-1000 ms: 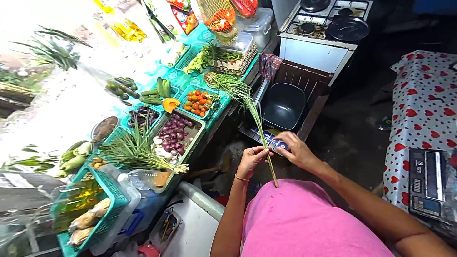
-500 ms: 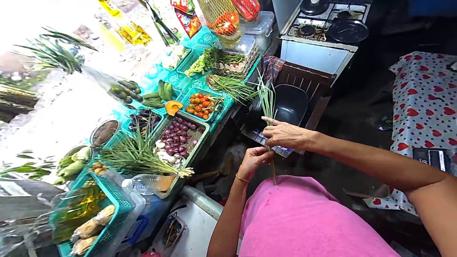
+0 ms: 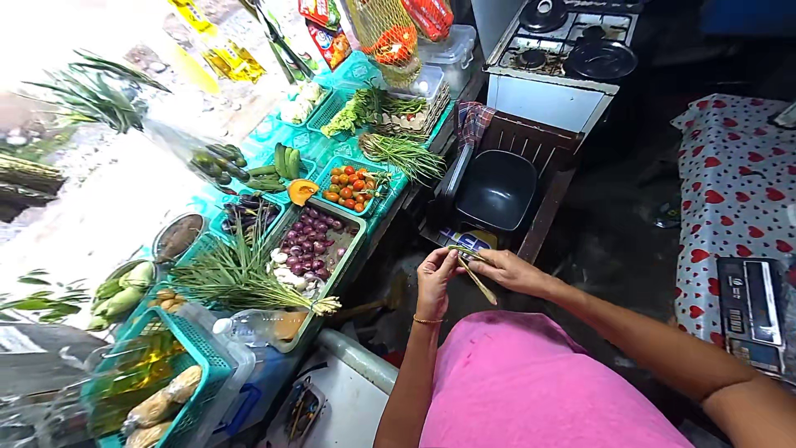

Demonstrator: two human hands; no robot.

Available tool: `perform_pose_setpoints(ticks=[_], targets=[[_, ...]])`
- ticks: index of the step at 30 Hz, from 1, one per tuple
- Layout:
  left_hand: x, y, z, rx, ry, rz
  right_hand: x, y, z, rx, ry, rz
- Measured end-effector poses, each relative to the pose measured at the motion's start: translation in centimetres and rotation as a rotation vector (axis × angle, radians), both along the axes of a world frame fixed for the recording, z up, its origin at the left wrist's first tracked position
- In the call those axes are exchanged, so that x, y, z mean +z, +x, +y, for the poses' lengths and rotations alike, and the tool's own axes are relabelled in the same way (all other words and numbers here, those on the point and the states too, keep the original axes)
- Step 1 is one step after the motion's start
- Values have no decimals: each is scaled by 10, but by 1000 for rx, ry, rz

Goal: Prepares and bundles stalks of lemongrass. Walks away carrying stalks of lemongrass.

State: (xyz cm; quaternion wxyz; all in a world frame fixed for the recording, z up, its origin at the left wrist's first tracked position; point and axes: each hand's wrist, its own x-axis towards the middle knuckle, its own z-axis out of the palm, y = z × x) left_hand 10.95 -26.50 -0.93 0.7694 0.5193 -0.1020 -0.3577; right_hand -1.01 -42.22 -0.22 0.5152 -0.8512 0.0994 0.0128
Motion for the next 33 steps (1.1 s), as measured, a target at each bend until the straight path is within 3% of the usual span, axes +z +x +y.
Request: perform_pose_setpoints(ticks=[3, 5, 8, 11, 13, 16, 18, 21, 25, 27, 29, 31, 33], targets=[[-3, 0, 3, 23, -24, 1, -2, -6, 8, 20, 383, 45], [-3, -2, 4, 25, -46, 3, 5, -7, 6, 68, 509, 85], [-4, 5, 9, -82, -18, -138, 13, -7, -5, 156, 325, 148], [-2, 35, 17, -459, 281, -790, 29, -6, -13, 294, -181, 286], [15, 44, 16, -836, 456, -1050, 37, -5, -4, 384, -321, 345], [30, 39, 6, -1317, 461, -926, 44, -2, 8, 519, -359, 309], [31, 36, 7, -1413, 402, -793, 47, -1, 2, 596, -265, 283], [38, 34, 16, -1344, 301, -753, 45, -3, -22, 579, 155, 229], [38, 36, 28, -1000, 87, -403, 24, -11, -43, 355, 543, 41], [31, 40, 26, -789, 107, -271, 10, -13, -33, 171, 354, -65], [21, 40, 21, -606, 209, -247, 11, -16, -10, 92, -171, 16], [8, 39, 15, -494, 368, -449, 25, -18, 17, 96, -485, 213], [6, 33, 12, -521, 609, -788, 52, -15, 33, 175, -645, 355]])
